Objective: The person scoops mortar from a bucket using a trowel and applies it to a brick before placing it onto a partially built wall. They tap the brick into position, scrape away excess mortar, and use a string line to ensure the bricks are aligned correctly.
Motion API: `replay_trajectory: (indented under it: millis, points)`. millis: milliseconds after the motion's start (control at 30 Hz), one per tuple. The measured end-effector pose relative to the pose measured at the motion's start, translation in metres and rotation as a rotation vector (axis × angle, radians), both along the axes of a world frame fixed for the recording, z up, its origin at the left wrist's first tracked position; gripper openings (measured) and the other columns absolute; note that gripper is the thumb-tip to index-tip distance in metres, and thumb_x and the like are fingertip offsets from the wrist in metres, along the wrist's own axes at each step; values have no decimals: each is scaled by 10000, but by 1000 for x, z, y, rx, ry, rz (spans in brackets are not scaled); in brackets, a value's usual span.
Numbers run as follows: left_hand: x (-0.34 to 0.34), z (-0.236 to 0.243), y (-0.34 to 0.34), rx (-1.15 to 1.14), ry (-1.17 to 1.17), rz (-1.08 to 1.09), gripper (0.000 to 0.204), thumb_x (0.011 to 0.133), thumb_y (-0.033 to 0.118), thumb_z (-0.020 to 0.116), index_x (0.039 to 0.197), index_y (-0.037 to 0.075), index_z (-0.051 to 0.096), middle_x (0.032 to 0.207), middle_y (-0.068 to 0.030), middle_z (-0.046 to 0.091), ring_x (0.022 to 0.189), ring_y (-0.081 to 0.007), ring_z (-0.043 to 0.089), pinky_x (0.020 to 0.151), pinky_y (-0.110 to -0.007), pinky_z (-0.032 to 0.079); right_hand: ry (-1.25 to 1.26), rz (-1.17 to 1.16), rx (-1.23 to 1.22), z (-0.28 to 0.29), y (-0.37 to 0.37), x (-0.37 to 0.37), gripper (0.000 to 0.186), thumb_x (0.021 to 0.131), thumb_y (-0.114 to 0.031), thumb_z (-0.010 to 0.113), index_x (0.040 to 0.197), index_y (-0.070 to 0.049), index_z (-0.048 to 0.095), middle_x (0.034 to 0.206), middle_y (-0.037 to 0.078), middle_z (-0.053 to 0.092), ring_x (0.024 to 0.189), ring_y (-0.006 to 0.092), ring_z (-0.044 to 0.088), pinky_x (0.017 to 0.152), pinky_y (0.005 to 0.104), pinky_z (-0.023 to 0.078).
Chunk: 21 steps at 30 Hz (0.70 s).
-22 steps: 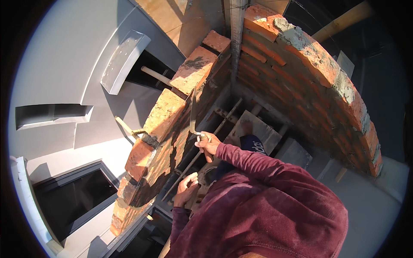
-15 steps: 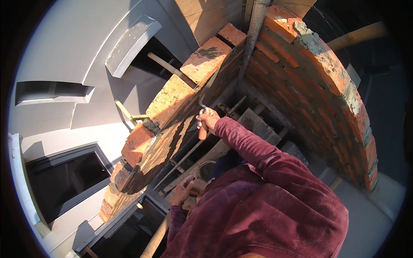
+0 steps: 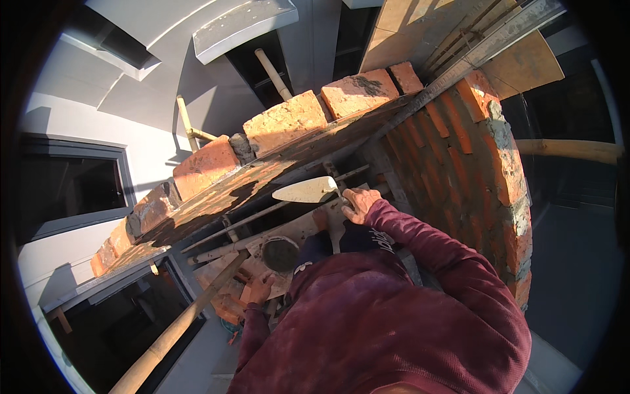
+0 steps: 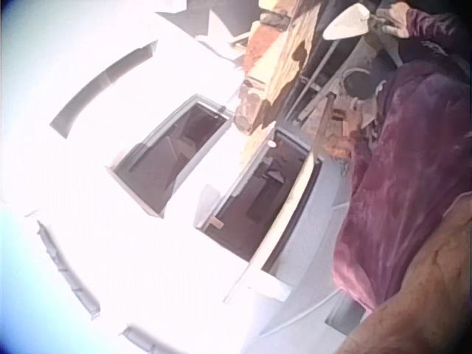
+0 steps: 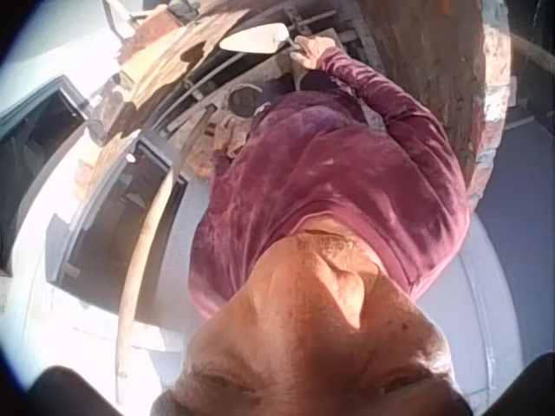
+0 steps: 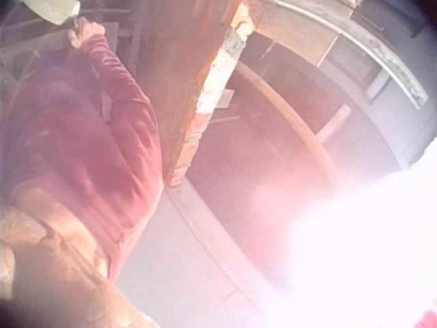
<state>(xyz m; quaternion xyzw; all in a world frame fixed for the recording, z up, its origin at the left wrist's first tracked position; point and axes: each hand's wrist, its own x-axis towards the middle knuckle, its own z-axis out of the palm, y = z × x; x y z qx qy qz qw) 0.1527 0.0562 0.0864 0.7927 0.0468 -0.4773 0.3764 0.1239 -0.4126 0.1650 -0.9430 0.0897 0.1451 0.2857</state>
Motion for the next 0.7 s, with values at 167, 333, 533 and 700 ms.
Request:
replay_trajectory:
  millis: [167, 333, 533, 700]
  points:
    - [-32, -23, -22, 18, -74, -59, 514, 913, 310, 606, 1286, -40, 553, 1178, -158, 645, 1096, -241, 608, 963, -331, 445, -189, 119, -267, 17, -69, 67, 257, 854, -279, 613, 1053, -119, 577, 1010, 102, 612, 985, 316, 612, 813, 446, 510]
    - [-81, -9, -55, -134, -126, 240, 513, 921, 327, 599, 1293, -24, 556, 1176, -142, 644, 1056, -206, 610, 915, -316, 464, -203, 17, -392, 35, -148, 54, 213, 849, -241, 646, 991, -101, 573, 970, 136, 617, 923, 360, 620, 772, 475, 504]
    - [-182, -16, -50, -60, 107, 533, 503, 923, 319, 607, 1290, -23, 559, 1191, -136, 643, 1060, -204, 612, 917, -318, 465, -20, 129, -296, 6, -111, 11, 366, 850, -356, 637, 1122, -118, 576, 1073, 134, 631, 994, 349, 634, 851, 445, 512]
    - [-194, -10, -53, -28, 40, 469, 458, 937, 267, 599, 1295, -15, 561, 1246, -141, 619, 1140, -222, 583, 971, -323, 440, -146, 89, -259, -6, -18, 102, 304, 901, -341, 597, 1137, -155, 550, 1086, 125, 595, 1078, 347, 580, 882, 467, 495]
